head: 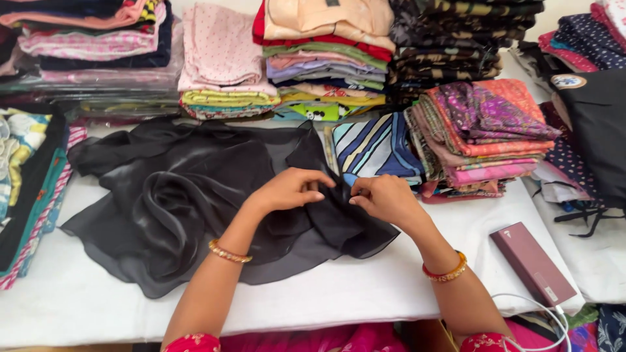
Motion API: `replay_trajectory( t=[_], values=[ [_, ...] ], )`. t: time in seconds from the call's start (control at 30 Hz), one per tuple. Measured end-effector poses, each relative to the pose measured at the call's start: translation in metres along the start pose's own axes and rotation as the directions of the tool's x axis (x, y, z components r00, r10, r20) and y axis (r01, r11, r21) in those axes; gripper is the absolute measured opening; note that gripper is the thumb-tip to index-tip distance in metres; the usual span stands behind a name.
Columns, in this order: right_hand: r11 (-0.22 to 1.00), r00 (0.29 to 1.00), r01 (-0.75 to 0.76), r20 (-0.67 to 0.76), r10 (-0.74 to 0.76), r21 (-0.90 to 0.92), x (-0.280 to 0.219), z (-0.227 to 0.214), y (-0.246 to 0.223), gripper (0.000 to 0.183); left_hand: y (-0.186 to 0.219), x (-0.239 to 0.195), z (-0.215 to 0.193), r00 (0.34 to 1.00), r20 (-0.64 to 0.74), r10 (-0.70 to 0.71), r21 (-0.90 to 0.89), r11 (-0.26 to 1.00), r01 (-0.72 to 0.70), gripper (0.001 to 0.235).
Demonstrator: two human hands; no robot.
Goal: The person folds a black piece of fabric and a purple patterned scarf on a white table. They smooth out the items, fold them into neat rectangles, and place them onto existing stacks of folded clothes.
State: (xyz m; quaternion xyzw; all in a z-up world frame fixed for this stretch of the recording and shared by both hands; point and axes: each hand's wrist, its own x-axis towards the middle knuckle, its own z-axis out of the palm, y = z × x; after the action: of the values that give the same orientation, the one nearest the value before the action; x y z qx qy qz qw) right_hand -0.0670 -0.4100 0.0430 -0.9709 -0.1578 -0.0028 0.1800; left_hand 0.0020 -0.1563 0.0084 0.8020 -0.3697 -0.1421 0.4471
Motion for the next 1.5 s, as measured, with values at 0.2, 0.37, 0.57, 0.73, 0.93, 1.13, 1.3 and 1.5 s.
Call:
replay_trajectory(
  t=[0.2,0.37,0.57,0.73,0.93,1.13,1.3,1.5],
  values=[
    [0.95,0.993,0.109,-0.075,-0.091,0.293,0.009,0.025,-0.007,0.028,-0.019,0.008,0.03,0.99,-0.104,0.094,0.415,0.909,-0.043,0.025],
    [0.841,0.984,0.177,-0.116,-0.136,0.511,0.009,0.029,-0.002,0.052,0.003,-0.003,-0.006,0.951,-0.308,0.0,0.08,0.996,0.026,0.017],
    [0.771,0.952,0.138,-0.297,0.069,0.622,0.009,0.012,0.022,0.032,-0.011,-0.016,-0.036,0.953,-0.301,0.034,-0.111,0.991,-0.07,0.019],
    [0.921,0.892,0.151,-0.452,0.03,0.359,0.003,-0.008,0.01,0.027,0.033,-0.014,-0.011,0.988,0.152,-0.021,0.403,0.914,-0.043,0.061],
    [0.928,0.803,0.176,-0.594,0.059,0.33,-0.001,-0.008,0.006,0.02,0.013,0.004,0.066,0.98,-0.171,0.106,0.703,0.71,0.046,0.038],
    [0.829,0.805,0.26,-0.585,0.098,0.495,0.003,0.002,0.015,0.019,-0.023,0.01,0.029,0.924,-0.383,0.019,0.369,0.92,0.134,0.008],
    [0.725,0.862,0.283,-0.498,0.094,0.628,0.009,0.014,0.019,0.023,-0.017,0.007,0.01,0.921,-0.38,-0.087,-0.21,0.978,0.006,0.009],
    [0.69,0.888,0.274,-0.451,0.086,0.67,0.014,0.032,0.025,0.024,-0.011,0.005,0.007,0.991,-0.131,-0.009,-0.703,0.706,-0.086,0.028]
  ],
)
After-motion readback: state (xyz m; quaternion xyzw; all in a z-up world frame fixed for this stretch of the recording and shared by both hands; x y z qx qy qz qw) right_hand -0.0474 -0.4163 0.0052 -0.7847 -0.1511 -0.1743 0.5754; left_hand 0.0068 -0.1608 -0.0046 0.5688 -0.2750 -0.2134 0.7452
